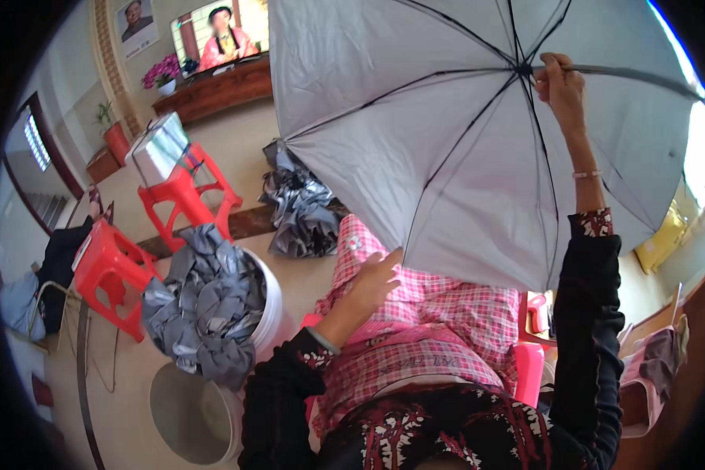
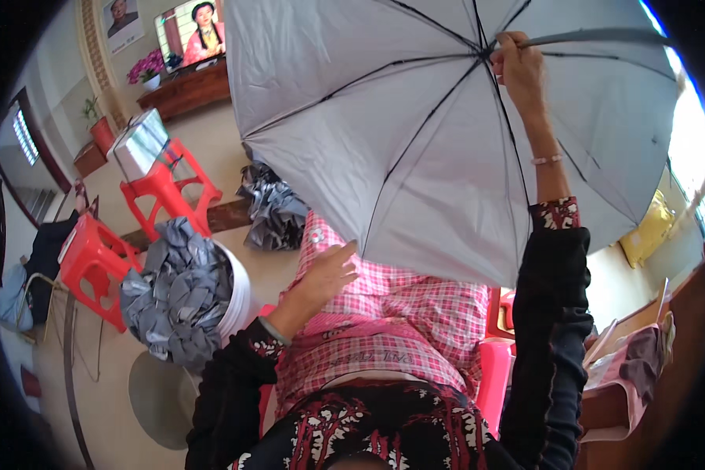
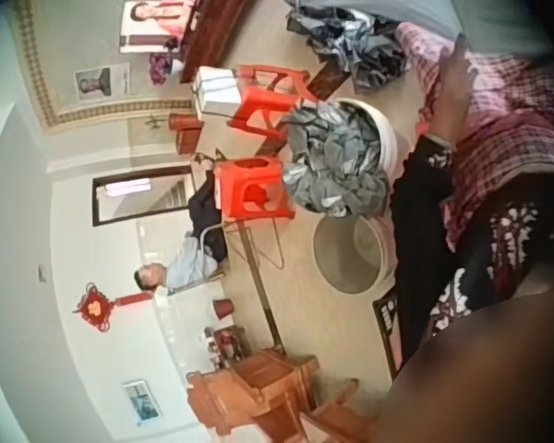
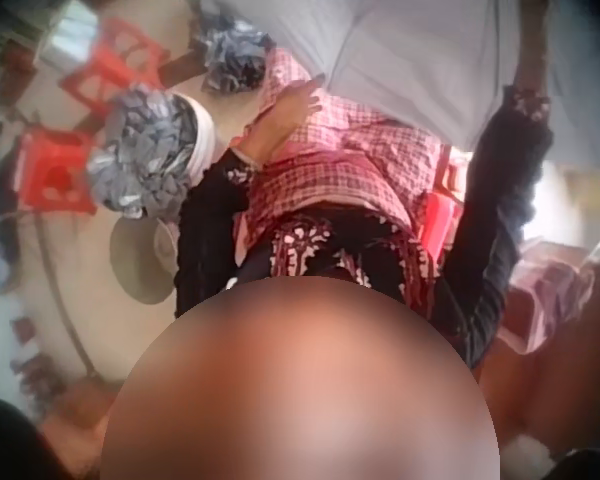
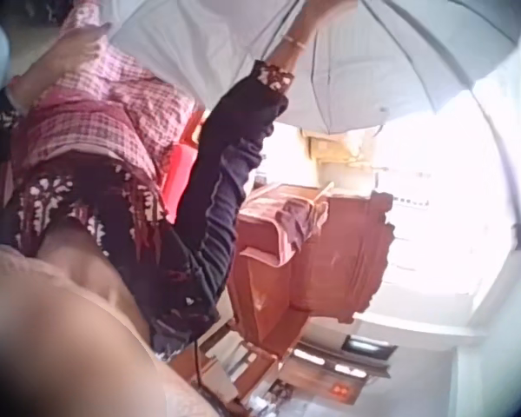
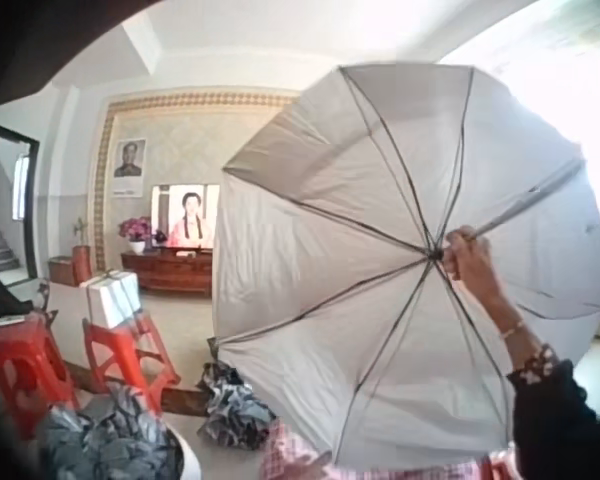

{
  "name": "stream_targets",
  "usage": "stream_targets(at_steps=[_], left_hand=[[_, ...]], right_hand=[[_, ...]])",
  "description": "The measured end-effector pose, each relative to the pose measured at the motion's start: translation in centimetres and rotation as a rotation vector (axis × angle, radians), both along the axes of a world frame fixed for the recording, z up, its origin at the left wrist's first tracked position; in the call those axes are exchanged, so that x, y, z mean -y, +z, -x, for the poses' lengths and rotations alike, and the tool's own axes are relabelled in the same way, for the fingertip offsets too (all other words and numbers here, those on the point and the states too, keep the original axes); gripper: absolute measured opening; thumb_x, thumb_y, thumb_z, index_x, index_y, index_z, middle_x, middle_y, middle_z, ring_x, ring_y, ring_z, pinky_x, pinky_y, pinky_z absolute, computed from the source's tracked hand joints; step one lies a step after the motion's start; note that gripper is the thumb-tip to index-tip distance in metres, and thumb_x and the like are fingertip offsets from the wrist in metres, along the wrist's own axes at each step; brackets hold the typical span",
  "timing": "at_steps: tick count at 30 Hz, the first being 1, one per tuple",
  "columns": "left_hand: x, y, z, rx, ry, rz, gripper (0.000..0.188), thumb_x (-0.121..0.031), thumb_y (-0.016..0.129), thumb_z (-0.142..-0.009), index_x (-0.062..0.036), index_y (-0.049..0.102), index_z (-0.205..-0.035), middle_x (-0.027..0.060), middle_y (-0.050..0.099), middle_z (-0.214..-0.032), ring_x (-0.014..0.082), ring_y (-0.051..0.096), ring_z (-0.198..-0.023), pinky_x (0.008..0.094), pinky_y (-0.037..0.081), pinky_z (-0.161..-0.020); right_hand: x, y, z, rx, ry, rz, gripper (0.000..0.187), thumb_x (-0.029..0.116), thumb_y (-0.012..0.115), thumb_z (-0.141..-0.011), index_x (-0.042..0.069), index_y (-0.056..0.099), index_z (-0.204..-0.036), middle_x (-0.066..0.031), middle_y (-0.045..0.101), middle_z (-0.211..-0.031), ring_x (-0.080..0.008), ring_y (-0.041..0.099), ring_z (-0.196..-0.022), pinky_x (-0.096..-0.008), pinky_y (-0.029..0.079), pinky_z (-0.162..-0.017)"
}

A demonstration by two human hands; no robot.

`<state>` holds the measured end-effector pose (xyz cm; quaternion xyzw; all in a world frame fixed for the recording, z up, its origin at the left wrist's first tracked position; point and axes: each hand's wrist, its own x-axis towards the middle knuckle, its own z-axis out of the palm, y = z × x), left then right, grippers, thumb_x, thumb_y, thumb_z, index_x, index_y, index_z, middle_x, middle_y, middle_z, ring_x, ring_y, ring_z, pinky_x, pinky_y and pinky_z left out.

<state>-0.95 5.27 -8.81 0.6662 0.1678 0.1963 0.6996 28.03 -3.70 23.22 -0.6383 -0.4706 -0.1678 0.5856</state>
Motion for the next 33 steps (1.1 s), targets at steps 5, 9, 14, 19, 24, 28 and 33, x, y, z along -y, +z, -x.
stream_targets(at_steps=[5, 9, 14, 19, 24, 28, 33], left_hand=[[3.6, 0.5, -0.9, -0.152, 0.137, 1.162, 0.057, -0.014, 0.053, -0.081, -0.0138, 0.024, -0.130, 0.0115, 0.030, -0.124, 0.0290, 0.042, -0.103, 0.0528, 0.047, -0.076], [6.0, 0.5, -1.2, -0.054, 0.182, 1.224, 0.045, -0.015, 0.046, -0.086, -0.0069, 0.026, -0.125, 0.0141, 0.019, -0.129, 0.0334, 0.037, -0.108, 0.0604, 0.045, -0.075], [6.7, 1.1, -2.4, -0.159, 0.173, 1.089, 0.036, -0.016, 0.044, -0.088, -0.0004, 0.033, -0.119, 0.0143, 0.040, -0.119, 0.0288, 0.046, -0.104, 0.0496, 0.050, -0.072], [6.3, 3.4, -1.2, -0.127, -0.358, 0.740, 0.029, -0.014, 0.048, -0.087, 0.0010, 0.044, -0.111, 0.0109, 0.054, -0.101, 0.0251, 0.056, -0.086, 0.0377, 0.051, -0.069], [4.9, 7.1, 1.1, 0.011, -0.058, -0.829, 0.022, -0.007, 0.055, -0.080, -0.0029, 0.054, -0.101, 0.0088, 0.057, -0.094, 0.0218, 0.059, -0.081, 0.0308, 0.050, -0.066], [3.2, 7.0, 1.6, -0.066, 0.335, -1.212, 0.021, -0.003, 0.058, -0.073, -0.0023, 0.057, -0.095, 0.0103, 0.056, -0.088, 0.0265, 0.058, -0.079, 0.0332, 0.048, -0.067], [2.7, 4.4, 0.5, -0.109, 0.047, -1.180, 0.014, -0.001, 0.058, -0.072, 0.0000, 0.057, -0.086, 0.0117, 0.054, -0.085, 0.0286, 0.057, -0.078, 0.0341, 0.046, -0.067]], right_hand=[[-3.6, -5.6, -2.2, -0.185, 0.067, 0.167, 0.034, 0.027, 0.047, -0.085, 0.004, 0.049, -0.111, -0.0076, 0.058, -0.085, -0.0104, 0.056, -0.061, -0.0246, 0.046, -0.048], [-7.6, -12.7, 0.3, -0.407, 0.161, 0.467, 0.037, 0.029, 0.049, -0.084, 0.004, 0.044, -0.112, -0.0070, 0.055, -0.086, -0.0135, 0.058, -0.063, -0.0269, 0.047, -0.048], [-8.1, -26.1, 11.4, 0.761, 0.672, 0.576, 0.030, 0.017, 0.053, -0.080, -0.002, 0.052, -0.103, -0.0126, 0.059, -0.097, -0.0207, 0.062, -0.072, -0.0258, 0.049, -0.053], [-2.2, -25.4, 13.8, 0.794, 0.582, 1.081, 0.018, 0.010, 0.054, -0.076, 0.001, 0.052, -0.092, -0.0117, 0.061, -0.080, -0.0256, 0.061, -0.069, -0.0325, 0.049, -0.058], [5.5, -22.9, 7.0, 0.809, 0.343, 1.252, 0.014, 0.004, 0.053, -0.075, 0.003, 0.053, -0.089, -0.0114, 0.059, -0.081, -0.0241, 0.058, -0.077, -0.0323, 0.047, -0.066], [11.5, -22.8, 3.5, 0.539, 0.083, 1.299, 0.014, 0.006, 0.053, -0.076, 0.002, 0.056, -0.088, -0.0131, 0.058, -0.081, -0.0290, 0.056, -0.080, -0.0361, 0.045, -0.070], [11.3, -25.9, 5.4, 0.277, 0.402, 1.065, 0.018, 0.010, 0.054, -0.077, 0.002, 0.057, -0.092, -0.0148, 0.056, -0.083, -0.0312, 0.054, -0.083, -0.0386, 0.043, -0.073]])
